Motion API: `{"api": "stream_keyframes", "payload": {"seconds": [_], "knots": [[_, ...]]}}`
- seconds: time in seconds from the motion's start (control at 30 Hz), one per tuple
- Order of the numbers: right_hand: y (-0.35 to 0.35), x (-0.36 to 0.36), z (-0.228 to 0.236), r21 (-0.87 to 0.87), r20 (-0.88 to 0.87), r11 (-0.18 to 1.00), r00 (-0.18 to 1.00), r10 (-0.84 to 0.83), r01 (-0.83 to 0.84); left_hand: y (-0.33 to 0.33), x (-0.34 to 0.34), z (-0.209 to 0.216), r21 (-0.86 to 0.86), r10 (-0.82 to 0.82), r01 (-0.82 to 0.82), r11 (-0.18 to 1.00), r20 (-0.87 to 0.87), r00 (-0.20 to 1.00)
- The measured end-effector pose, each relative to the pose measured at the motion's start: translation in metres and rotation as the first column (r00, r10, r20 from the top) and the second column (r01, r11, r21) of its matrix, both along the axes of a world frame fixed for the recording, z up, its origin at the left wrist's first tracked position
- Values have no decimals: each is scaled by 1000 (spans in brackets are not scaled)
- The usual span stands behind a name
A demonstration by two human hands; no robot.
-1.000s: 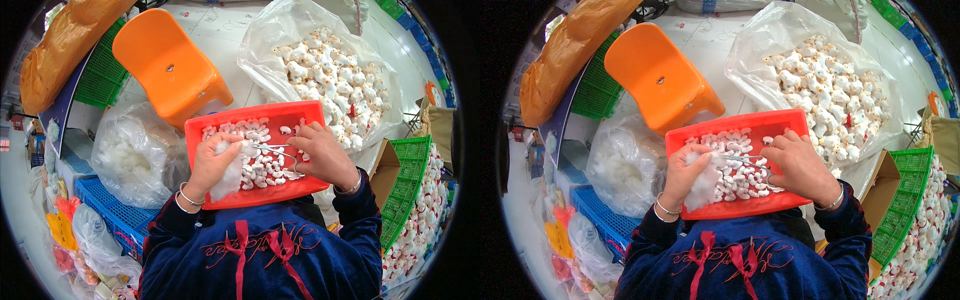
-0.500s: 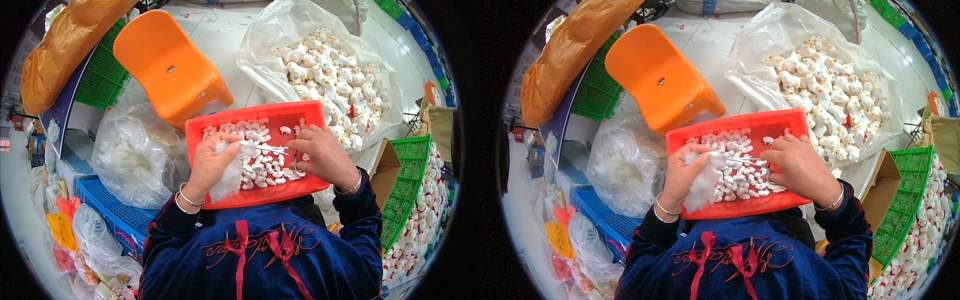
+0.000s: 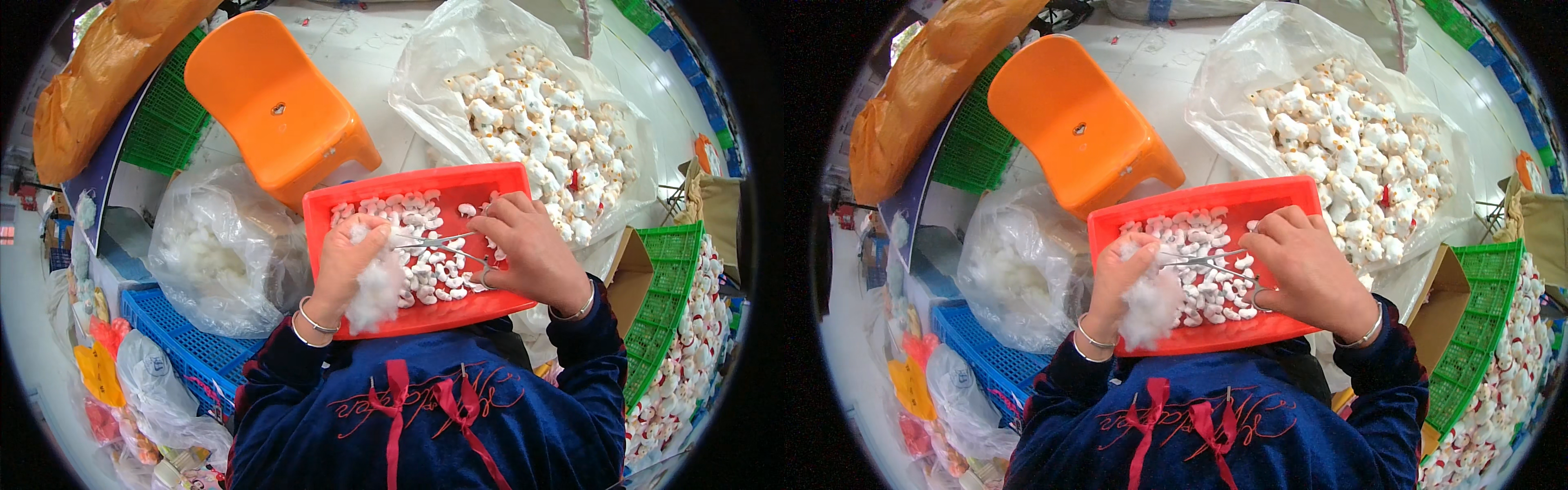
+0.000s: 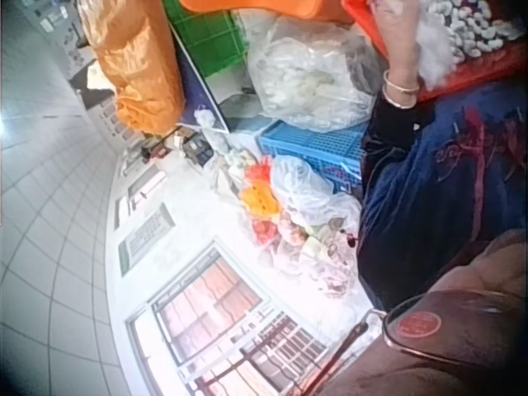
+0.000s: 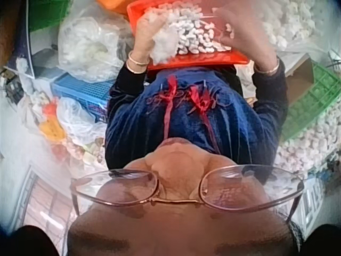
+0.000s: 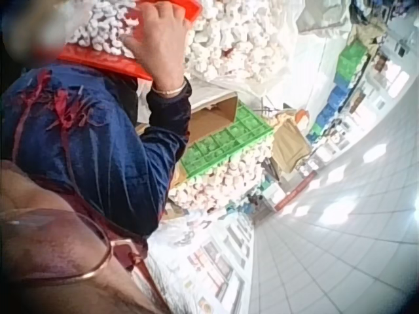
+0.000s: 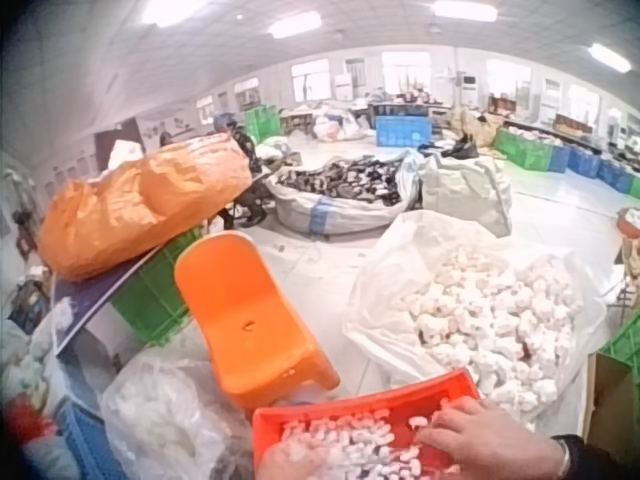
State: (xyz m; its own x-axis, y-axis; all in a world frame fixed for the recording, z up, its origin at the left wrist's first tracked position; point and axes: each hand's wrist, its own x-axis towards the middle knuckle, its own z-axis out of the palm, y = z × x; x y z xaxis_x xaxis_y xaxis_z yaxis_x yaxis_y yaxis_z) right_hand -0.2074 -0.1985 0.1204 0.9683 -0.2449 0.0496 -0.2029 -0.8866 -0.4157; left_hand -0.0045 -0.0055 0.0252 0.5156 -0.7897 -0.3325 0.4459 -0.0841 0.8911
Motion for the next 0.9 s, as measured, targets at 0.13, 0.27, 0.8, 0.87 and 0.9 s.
{"api": "stream_keyframes", "payload": {"seconds": [0.13,0.27,0.8,0.87,0.9], "knots": [[1,2,1,-28,-167,1000,986,8,-13,-1,-2,14,-5,-62,61,998,-73,995],[7,9,-1,-20,-241,999,970,39,-45,-1,-5,11,6,-92,92,996,65,994],[34,-1,-16,123,-101,990,994,-49,62,15,-3,-8,-145,-75,34,989,-291,954],[37,-2,-11,84,-158,994,986,-57,71,18,-5,-9,-183,-78,32,983,-250,965],[37,-4,-9,63,-177,995,982,-58,71,19,-5,-7,-194,-78,33,980,-227,971]]}}
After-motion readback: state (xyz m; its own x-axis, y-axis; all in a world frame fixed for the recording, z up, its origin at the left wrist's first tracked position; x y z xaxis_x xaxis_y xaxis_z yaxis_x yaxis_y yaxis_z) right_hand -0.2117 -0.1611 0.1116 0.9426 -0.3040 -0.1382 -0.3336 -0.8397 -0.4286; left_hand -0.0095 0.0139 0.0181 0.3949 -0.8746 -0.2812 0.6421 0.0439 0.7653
